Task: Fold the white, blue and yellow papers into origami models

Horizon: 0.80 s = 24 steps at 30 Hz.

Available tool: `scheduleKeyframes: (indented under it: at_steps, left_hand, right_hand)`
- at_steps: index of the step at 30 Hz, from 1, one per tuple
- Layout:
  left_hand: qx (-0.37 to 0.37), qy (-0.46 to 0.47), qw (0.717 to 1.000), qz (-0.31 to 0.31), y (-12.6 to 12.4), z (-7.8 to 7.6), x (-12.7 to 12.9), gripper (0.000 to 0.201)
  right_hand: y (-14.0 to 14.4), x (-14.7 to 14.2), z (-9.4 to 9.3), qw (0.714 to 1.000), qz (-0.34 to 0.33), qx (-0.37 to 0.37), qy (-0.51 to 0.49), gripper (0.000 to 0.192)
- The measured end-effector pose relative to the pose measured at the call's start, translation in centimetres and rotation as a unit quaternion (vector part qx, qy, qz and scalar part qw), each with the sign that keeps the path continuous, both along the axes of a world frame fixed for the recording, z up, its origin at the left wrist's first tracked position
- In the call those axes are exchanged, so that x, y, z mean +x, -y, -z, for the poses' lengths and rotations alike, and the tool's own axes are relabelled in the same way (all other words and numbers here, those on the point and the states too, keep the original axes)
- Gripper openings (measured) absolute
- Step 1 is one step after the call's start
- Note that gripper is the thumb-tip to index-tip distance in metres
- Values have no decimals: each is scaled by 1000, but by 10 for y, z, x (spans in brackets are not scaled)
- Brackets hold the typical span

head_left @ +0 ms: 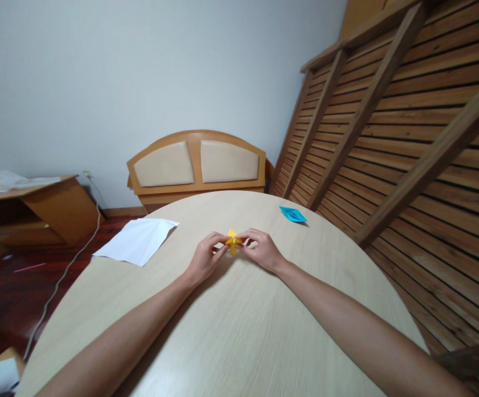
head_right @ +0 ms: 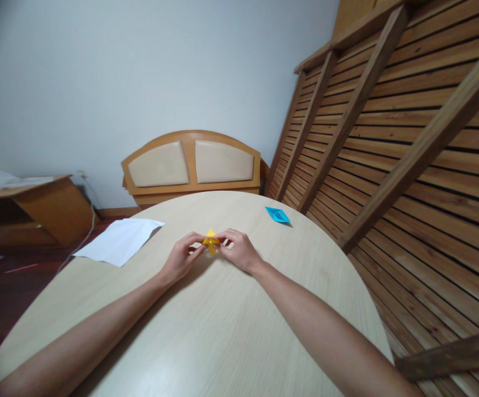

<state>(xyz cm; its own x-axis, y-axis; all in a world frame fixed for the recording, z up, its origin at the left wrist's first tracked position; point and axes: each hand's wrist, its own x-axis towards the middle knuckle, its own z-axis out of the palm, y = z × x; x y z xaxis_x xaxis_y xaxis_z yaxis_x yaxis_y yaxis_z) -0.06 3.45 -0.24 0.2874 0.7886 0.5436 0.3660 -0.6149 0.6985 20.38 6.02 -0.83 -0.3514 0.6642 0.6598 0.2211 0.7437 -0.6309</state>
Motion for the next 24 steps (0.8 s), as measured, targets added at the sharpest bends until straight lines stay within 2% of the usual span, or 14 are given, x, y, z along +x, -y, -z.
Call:
scheduleKeyframes:
  at_steps: [8, 14, 19, 24]
  left_hand:
    - [-2, 3, 1000, -2, 1, -1, 1, 19]
    - [1, 15, 1000, -2, 1, -1, 2, 19]
    - [-34, -13, 999, -11, 0, 0, 2, 24]
    - [-25, -40, 999, -24, 0, 1, 1, 25]
  right_hand:
    - [0, 1, 0, 1000, 13, 2, 6, 9]
    - [2, 0, -2, 1000, 7, -24, 14, 18]
    - [4, -1, -1, 998, -6, -57, 19, 23]
    - [5, -1, -2, 998, -19, -49, 39, 18]
